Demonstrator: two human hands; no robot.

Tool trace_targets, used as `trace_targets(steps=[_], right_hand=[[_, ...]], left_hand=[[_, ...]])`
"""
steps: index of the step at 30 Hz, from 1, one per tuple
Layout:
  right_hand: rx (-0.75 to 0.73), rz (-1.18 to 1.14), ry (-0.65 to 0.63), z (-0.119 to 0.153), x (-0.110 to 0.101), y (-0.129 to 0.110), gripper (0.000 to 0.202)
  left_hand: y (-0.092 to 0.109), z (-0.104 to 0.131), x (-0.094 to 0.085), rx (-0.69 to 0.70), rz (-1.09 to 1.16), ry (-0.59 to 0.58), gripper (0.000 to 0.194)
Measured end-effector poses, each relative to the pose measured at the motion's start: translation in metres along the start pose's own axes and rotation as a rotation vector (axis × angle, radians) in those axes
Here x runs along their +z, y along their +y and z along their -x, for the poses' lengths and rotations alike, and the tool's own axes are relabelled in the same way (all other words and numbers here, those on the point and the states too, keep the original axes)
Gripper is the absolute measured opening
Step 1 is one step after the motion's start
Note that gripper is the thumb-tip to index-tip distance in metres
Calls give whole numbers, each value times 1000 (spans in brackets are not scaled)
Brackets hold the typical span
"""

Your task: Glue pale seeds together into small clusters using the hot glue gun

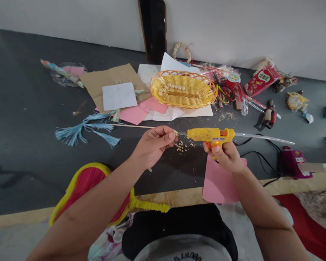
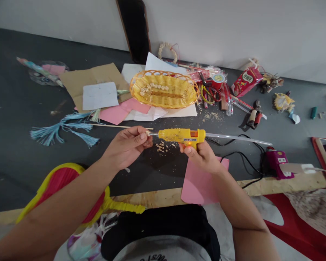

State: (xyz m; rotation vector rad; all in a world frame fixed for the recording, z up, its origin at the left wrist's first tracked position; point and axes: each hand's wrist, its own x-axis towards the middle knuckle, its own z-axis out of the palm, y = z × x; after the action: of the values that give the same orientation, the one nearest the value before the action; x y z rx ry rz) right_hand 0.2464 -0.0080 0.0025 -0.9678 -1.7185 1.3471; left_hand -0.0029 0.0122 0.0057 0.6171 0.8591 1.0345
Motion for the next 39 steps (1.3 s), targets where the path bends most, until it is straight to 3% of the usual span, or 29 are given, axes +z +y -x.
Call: trace_targets(steps=[11,39], right_hand=[[38,-7,10,-1,2,-5,41],[1,-3,13,-1,1,4,33]], left_hand=[[0,1,1,6,-10,-6,27],[-1,0,1,42,1,34,25]])
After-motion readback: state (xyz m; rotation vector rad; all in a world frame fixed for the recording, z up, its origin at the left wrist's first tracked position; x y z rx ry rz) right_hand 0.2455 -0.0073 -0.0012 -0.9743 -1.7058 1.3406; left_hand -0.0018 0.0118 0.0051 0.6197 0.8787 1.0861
